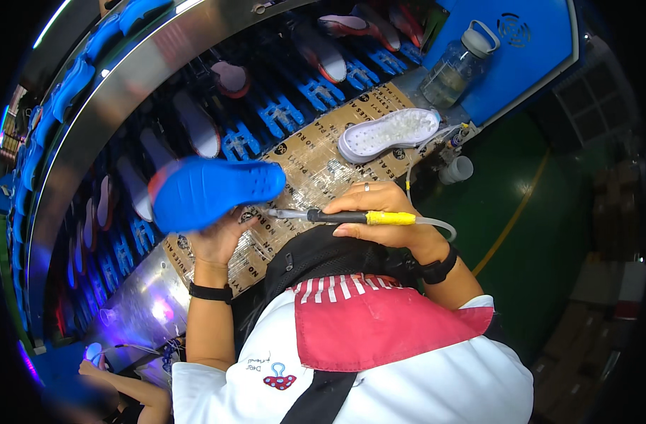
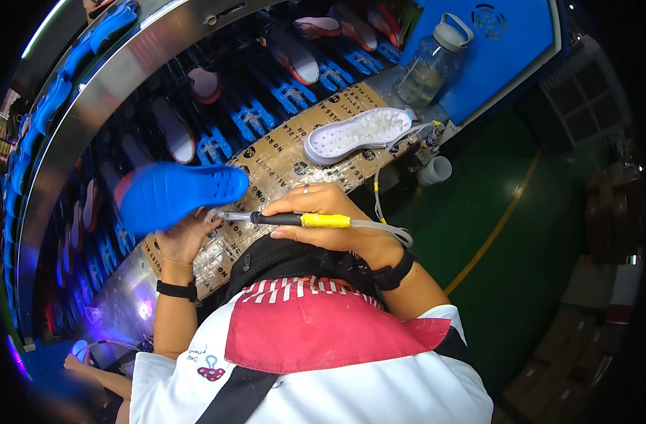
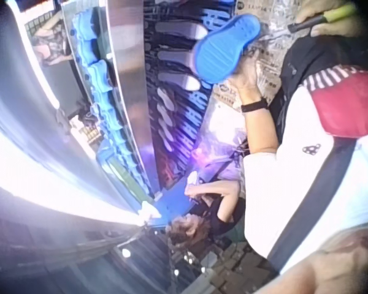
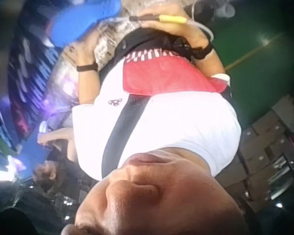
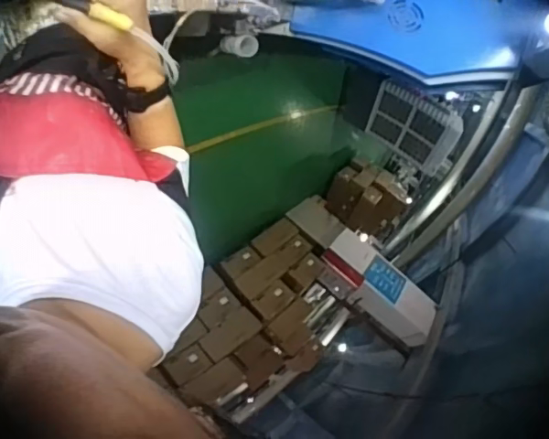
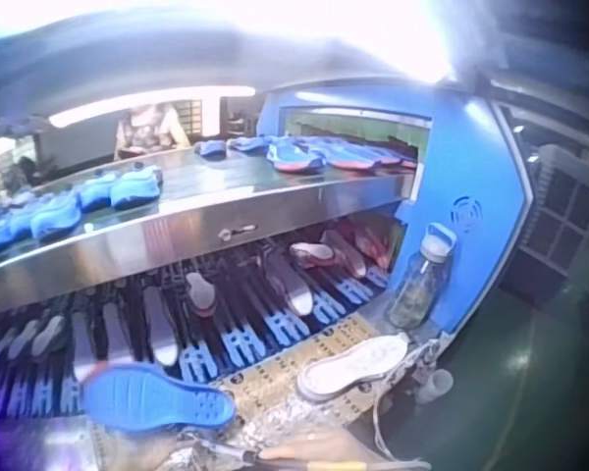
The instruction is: Applying adhesive to shoe soles using a brush and a glue dispensing tool.
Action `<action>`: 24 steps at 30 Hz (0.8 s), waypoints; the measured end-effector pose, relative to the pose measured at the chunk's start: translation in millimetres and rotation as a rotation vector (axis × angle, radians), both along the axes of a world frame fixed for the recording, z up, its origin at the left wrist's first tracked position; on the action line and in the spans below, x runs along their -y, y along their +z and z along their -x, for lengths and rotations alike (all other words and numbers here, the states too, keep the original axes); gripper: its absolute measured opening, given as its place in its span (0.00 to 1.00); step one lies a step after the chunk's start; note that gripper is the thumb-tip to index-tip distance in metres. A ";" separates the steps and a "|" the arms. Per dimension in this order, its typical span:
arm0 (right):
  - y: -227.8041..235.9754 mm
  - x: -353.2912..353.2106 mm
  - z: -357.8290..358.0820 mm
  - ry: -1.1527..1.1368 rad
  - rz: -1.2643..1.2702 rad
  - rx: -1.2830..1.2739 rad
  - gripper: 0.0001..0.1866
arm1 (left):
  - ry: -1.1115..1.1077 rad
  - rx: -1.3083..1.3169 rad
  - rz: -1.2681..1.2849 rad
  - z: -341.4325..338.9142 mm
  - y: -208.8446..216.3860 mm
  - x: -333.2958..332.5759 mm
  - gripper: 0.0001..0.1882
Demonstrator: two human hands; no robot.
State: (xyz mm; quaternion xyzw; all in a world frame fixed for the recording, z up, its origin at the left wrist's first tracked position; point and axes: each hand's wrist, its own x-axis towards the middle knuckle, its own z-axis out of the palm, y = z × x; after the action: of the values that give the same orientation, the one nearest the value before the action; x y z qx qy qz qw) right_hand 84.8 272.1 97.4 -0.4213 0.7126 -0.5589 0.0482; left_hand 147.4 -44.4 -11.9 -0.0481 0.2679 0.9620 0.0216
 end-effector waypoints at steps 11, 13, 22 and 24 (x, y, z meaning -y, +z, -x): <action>8.8 12.4 -1.7 -0.264 0.075 0.201 0.08 | -0.218 0.209 -0.259 -9.2 -43.5 -28.4 0.45; 13.7 18.2 -0.4 -0.247 0.082 0.181 0.08 | -0.221 0.128 -0.235 -3.8 -29.2 -37.4 0.44; 67.9 67.3 2.9 -0.391 0.173 -0.121 0.08 | -0.156 -0.065 -0.491 10.9 66.7 -81.2 0.41; 69.6 74.1 8.8 -0.462 0.138 -0.285 0.08 | -0.056 -0.028 -0.256 10.0 62.2 -88.0 0.42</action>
State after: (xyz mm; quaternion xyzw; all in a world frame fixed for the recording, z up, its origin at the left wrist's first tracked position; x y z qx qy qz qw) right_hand 76.0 198.0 167.1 -0.3243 0.7496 -0.5375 -0.2101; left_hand 137.4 43.6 50.3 -0.0242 0.1443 0.9879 0.0508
